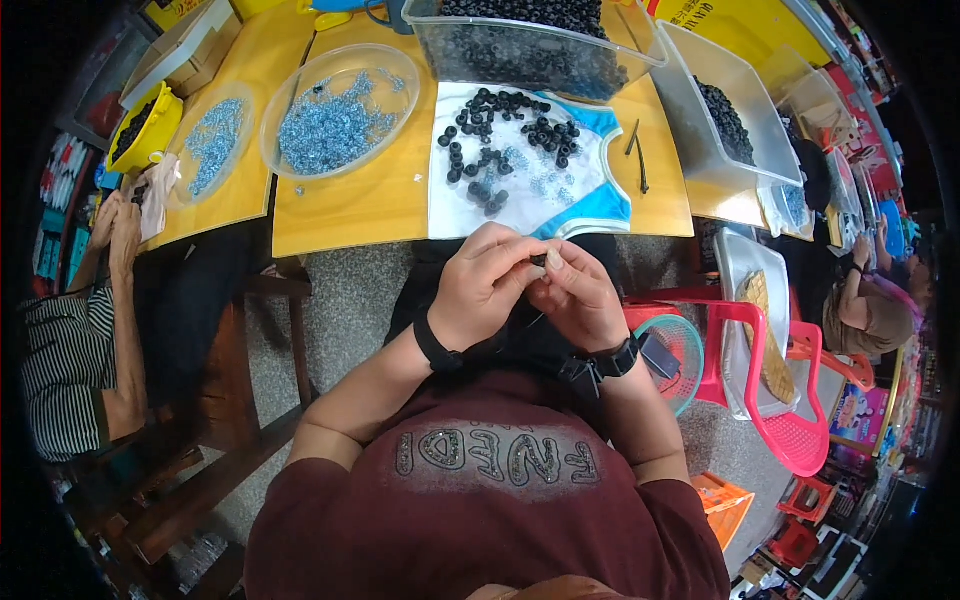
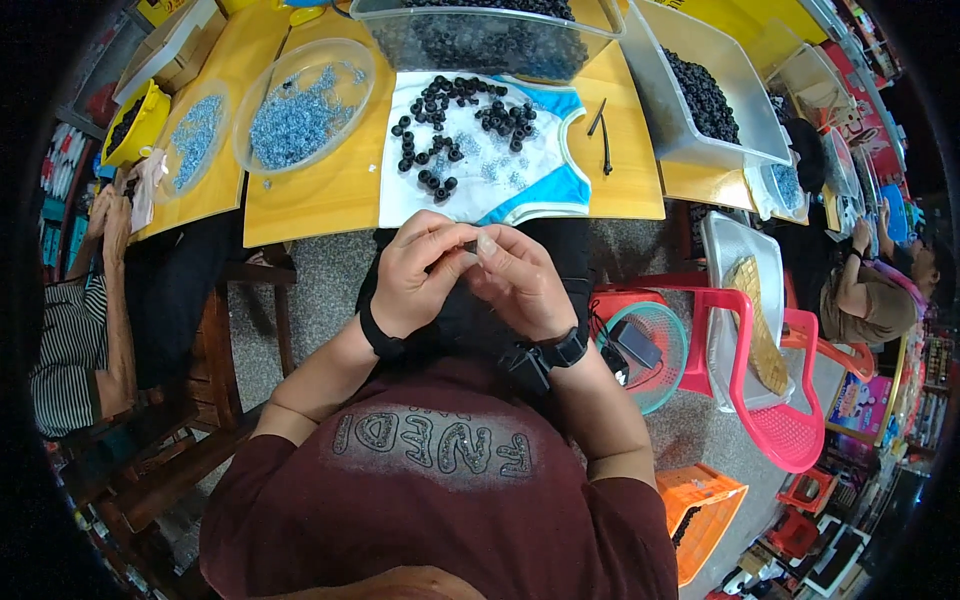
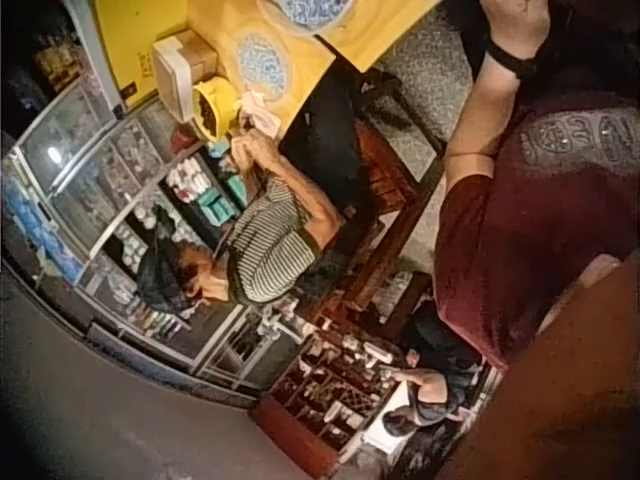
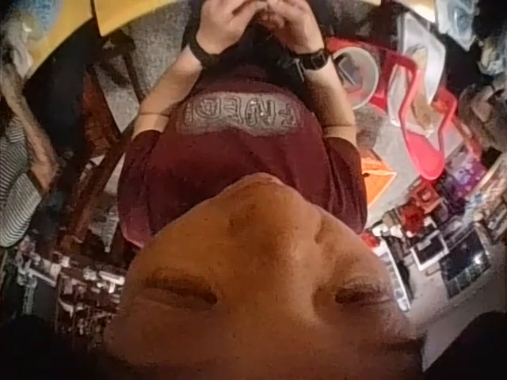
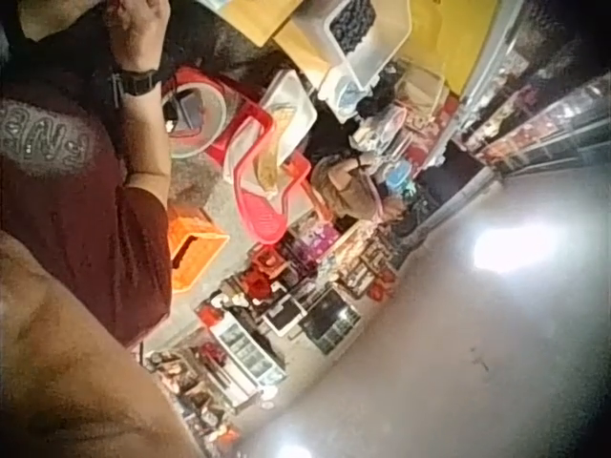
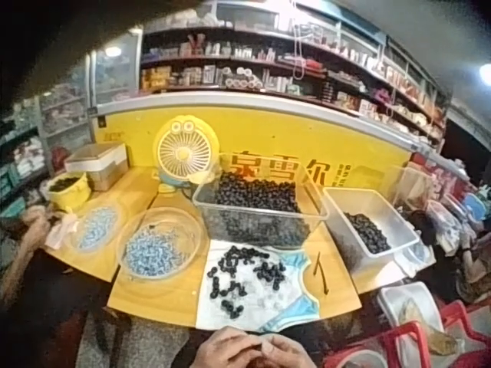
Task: The person repeatedly picks up black components from the table and inserts small parts into them by hand.
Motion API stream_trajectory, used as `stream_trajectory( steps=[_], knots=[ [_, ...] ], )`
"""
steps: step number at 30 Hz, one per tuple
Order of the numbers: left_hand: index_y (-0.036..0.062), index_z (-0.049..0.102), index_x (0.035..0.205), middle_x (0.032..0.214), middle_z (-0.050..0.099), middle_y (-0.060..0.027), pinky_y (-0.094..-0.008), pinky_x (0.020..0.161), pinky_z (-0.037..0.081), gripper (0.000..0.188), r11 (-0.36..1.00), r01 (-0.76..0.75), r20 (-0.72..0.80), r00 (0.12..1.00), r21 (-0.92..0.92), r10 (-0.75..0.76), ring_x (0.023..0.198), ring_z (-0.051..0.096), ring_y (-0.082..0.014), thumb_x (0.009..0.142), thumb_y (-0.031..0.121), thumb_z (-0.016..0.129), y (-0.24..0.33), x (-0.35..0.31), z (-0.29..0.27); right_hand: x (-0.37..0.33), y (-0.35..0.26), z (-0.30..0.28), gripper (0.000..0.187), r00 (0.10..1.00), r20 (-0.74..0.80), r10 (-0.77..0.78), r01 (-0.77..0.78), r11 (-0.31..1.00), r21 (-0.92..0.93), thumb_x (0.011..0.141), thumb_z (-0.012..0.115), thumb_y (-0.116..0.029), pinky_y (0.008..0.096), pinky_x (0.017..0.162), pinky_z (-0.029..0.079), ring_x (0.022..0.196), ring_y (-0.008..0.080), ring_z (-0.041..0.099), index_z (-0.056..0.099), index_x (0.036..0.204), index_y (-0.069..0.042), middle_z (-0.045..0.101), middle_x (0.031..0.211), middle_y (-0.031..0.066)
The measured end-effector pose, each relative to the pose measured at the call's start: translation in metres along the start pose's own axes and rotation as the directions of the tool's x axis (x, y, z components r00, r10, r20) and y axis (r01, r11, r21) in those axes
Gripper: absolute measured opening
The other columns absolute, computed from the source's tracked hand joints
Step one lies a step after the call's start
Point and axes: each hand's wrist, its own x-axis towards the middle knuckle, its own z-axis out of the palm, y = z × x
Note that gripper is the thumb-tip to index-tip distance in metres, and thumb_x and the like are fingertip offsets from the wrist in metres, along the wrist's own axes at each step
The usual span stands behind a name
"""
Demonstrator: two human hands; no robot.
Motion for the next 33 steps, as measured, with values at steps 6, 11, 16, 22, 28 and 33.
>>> stream_trajectory(
  steps=[6,11,16,22,28,33],
  knots=[
    [0.0036,0.070,0.109,0.094,0.062,-0.0073,-0.0266,0.063,0.050,0.021,0.997,0.026,0.002,1.000,-0.069,-0.026,0.073,0.062,-0.0170,0.087,0.004,0.071,-0.001,0.000,0.003,-0.003,-0.012,0.007,0.024,0.998,-0.060,-0.014,0.003,0.986,-0.167,0.100,0.062,-0.026,0.0214,0.057,0.033,0.064,0.0058,0.045,0.062,0.109,-0.004,0.054,0.078,-0.0035],
    [0.0050,0.066,0.119,0.097,0.059,-0.0035,-0.0205,0.054,0.047,0.029,0.948,0.182,0.042,0.983,-0.262,-0.178,0.068,0.058,-0.0076,0.091,0.004,0.069,-0.005,0.002,-0.002,0.004,-0.039,0.009,0.026,0.993,-0.119,-0.020,-0.032,0.905,-0.424,0.102,0.058,-0.027,0.0221,0.060,0.040,0.067,0.0072,0.050,0.063,0.108,-0.003,0.058,0.080,-0.0016],
    [0.0045,0.067,0.117,0.097,0.060,-0.0052,-0.0228,0.058,0.050,0.027,0.892,0.357,0.066,0.933,-0.277,-0.353,0.071,0.060,-0.0111,0.091,0.008,0.069,-0.012,0.008,-0.018,0.029,-0.154,-0.046,0.028,0.651,0.020,-0.759,0.285,0.220,-0.933,0.102,0.057,-0.025,0.0244,0.070,0.047,0.075,0.0108,0.057,0.065,0.110,0.000,0.064,0.089,0.0022],
    [0.0008,0.069,0.113,0.099,0.059,-0.0050,-0.0196,0.052,0.044,0.019,0.884,0.357,0.025,0.930,-0.301,-0.367,0.061,0.055,-0.0065,0.097,0.008,0.063,-0.029,0.015,-0.027,0.049,-0.255,-0.124,0.032,0.482,0.110,-0.869,-0.306,-0.285,-0.908,0.093,0.068,-0.019,0.0317,0.083,0.052,0.091,0.0223,0.068,0.066,0.118,0.001,0.071,0.102,0.0130],
    [0.0018,0.070,0.111,0.096,0.061,-0.0049,-0.0214,0.052,0.047,0.019,0.848,0.449,0.034,0.888,-0.282,-0.459,0.064,0.058,-0.0081,0.096,0.012,0.065,-0.029,0.016,-0.035,0.090,-0.166,-0.030,0.024,0.758,0.320,-0.568,0.128,-0.351,-0.928,0.091,0.067,-0.007,0.0330,0.077,0.056,0.088,0.0247,0.070,0.070,0.115,-0.007,0.071,0.101,0.0130],
    [0.0026,0.070,0.110,0.096,0.062,-0.0056,-0.0233,0.053,0.050,0.019,0.842,0.454,0.044,0.886,-0.292,-0.462,0.066,0.060,-0.0102,0.095,0.014,0.065,-0.030,0.018,-0.034,0.150,-0.103,0.007,0.013,0.806,0.566,-0.176,0.412,-0.521,-0.748,0.087,0.067,-0.007,0.0409,0.078,0.053,0.087,0.0323,0.065,0.072,0.099,-0.004,0.068,0.089,0.0139]
  ],
)
